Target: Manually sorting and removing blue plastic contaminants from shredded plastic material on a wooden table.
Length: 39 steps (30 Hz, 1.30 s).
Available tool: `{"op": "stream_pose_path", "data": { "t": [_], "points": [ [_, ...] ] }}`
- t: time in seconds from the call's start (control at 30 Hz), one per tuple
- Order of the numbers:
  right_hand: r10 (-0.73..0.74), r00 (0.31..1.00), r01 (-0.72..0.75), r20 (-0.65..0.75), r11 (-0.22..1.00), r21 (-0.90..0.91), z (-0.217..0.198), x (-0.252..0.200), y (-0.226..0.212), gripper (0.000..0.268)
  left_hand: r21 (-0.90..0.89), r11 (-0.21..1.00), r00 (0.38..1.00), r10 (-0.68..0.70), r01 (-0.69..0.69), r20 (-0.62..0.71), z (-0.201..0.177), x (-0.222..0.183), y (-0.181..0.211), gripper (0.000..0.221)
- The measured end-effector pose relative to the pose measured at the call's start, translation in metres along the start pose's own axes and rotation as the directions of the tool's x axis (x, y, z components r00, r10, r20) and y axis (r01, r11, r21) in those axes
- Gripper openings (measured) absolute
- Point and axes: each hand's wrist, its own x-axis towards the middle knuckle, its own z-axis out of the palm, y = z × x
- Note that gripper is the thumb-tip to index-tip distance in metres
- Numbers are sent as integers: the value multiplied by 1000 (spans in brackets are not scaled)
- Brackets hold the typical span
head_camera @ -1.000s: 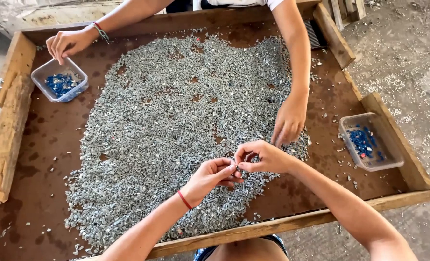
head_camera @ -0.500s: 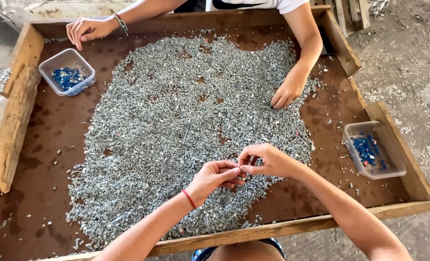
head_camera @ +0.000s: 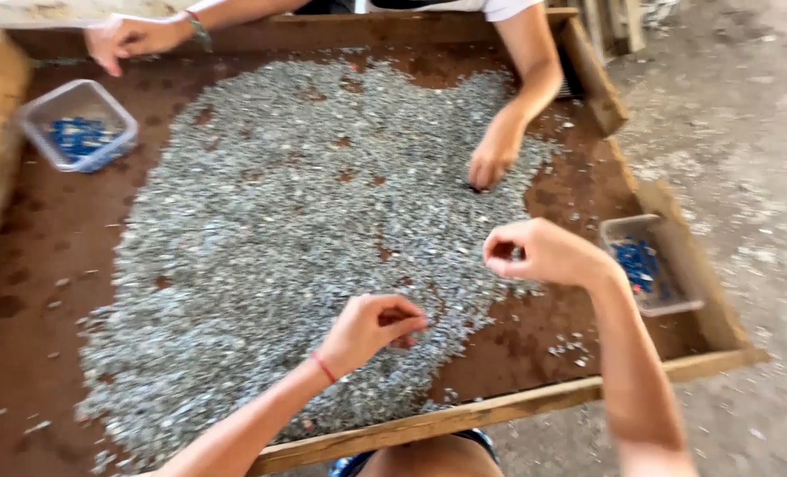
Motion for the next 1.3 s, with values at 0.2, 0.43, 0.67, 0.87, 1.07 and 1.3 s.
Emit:
{"op": "stream_pose_path", "data": {
  "t": [0.2,0.43,0.67,0.87,1.07,1.3],
  "points": [
    [606,578,-792,-546,577,-198,-60,-68,66,20,785,570,967,208,-244,150,6,3,-15,13],
    [715,372,-857,-592,509,76,-77,-95,146,22,839,289,865,357,-461,352,-3,7,-39,18],
    [704,322,-894,-633,446,42,-76,-91,147,24,812,208,796,430,-546,425,-2,4,-37,20],
    [653,368,-888,-662,458,-41,-77,-92,157,34,822,138,797,376,-552,472,-6,4,-35,19],
    [88,332,-731,-939,653,-198,-73,-83,163,22,810,104,777,373,-577,506,-8,6,-40,12],
    [-173,342,-617,-924,700,-360,-53,-56,125,29,816,81,770,392,-573,502,-5,1,-27,21]
  ]
}}
